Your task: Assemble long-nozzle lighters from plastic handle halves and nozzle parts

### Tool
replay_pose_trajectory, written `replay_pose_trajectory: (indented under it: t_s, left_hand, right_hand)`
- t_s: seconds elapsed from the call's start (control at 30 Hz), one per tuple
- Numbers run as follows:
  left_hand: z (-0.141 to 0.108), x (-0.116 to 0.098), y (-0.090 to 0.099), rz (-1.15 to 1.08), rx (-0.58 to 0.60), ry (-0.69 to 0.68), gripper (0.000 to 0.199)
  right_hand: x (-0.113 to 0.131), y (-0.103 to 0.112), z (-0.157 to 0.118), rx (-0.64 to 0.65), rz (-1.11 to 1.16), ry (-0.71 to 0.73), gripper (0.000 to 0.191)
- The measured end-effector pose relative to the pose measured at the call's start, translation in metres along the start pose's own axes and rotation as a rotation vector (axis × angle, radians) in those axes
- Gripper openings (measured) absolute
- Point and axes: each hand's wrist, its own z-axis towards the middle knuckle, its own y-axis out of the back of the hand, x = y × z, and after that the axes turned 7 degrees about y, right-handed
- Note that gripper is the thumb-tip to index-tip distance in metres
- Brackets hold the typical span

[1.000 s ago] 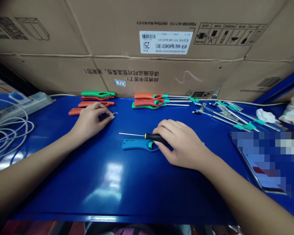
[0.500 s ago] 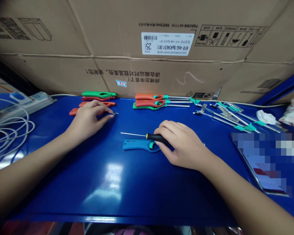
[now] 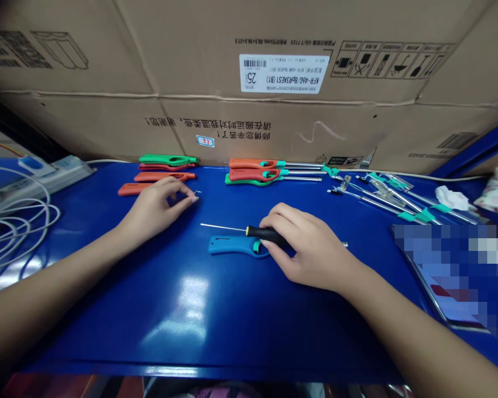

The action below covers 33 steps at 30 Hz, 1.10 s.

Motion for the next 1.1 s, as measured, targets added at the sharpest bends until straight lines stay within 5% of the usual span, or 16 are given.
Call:
replay_pose_trajectory:
  t_s: [0.27,0.43,1.1]
  left_hand:
    - [-0.036,-0.028,-0.033,-0.746,0.218,0.375,0.039]
    - [-0.042,-0.031,-0.036,-0.996,0.223,0.505,0.038]
    - [-0.043,-0.028,-0.039,-1.122,0.192,0.520,0.022]
  right_hand:
    - [0.021,-0.008,0.001,-0.015,0.204,-0.076,0.015]
    - [0.023,-0.013,0.003,-0.075,0.186,-0.078,0.015]
    - [0.017,-0.015,0.004,-0.152,0.147,-0.085,0.014]
